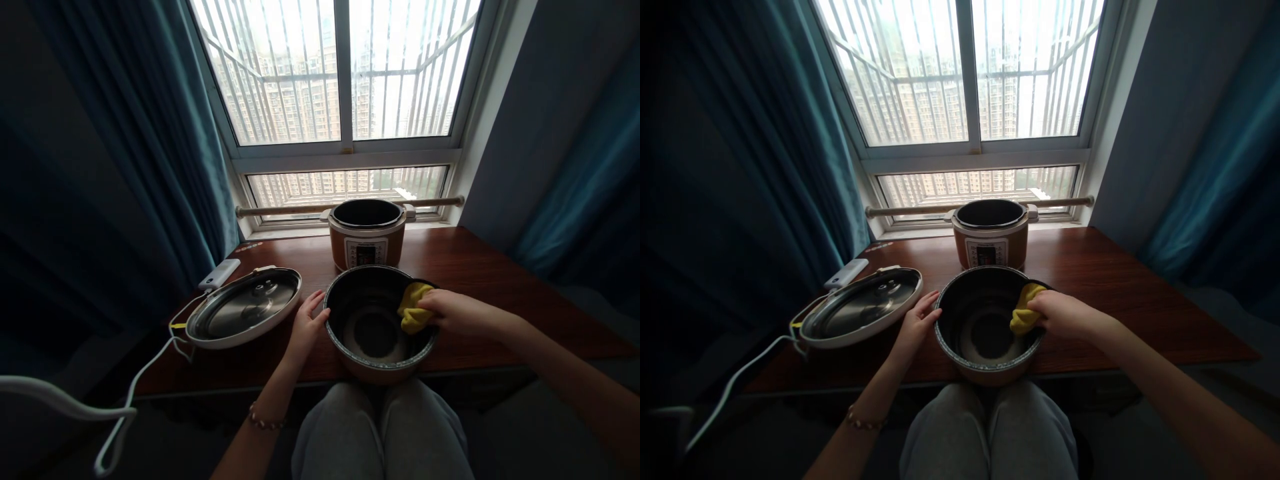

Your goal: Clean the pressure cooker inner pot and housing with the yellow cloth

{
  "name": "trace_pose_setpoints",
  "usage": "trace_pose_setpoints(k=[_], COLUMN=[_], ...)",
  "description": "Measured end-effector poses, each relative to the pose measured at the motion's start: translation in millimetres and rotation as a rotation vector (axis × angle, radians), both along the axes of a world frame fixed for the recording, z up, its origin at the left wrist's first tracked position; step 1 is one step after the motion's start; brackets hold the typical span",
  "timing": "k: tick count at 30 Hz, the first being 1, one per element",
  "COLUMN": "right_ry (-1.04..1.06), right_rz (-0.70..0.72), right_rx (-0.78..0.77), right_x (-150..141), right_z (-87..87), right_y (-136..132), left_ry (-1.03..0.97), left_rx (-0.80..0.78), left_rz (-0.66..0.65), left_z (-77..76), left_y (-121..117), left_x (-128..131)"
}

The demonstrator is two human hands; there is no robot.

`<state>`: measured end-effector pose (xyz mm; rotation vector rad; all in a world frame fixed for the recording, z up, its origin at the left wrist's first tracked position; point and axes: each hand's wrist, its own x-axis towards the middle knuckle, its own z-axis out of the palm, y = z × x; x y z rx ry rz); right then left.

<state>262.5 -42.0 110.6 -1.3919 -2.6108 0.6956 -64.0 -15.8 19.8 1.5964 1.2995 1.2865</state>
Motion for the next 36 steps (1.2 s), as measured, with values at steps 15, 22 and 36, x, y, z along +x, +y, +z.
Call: trace_pose_setpoints(k=[15,22,36], right_ry=[-0.193,-0.279,-0.252], right_rz=[0.18,0.191,-0.114], right_rx=[0.359,0.488,0.335], right_x=[-29,-56,-12], right_z=[-12.0,-20.4,-16.8], right_y=[83,95,43], left_ry=[-0.056,-0.007,0.215], left_rx=[0.03,0.054,0.204], left_rz=[-0.016,0.01,0.16], left_z=[1.4,-0.4,-11.0], left_y=[-2,-3,-9], left_x=[2,3,13])
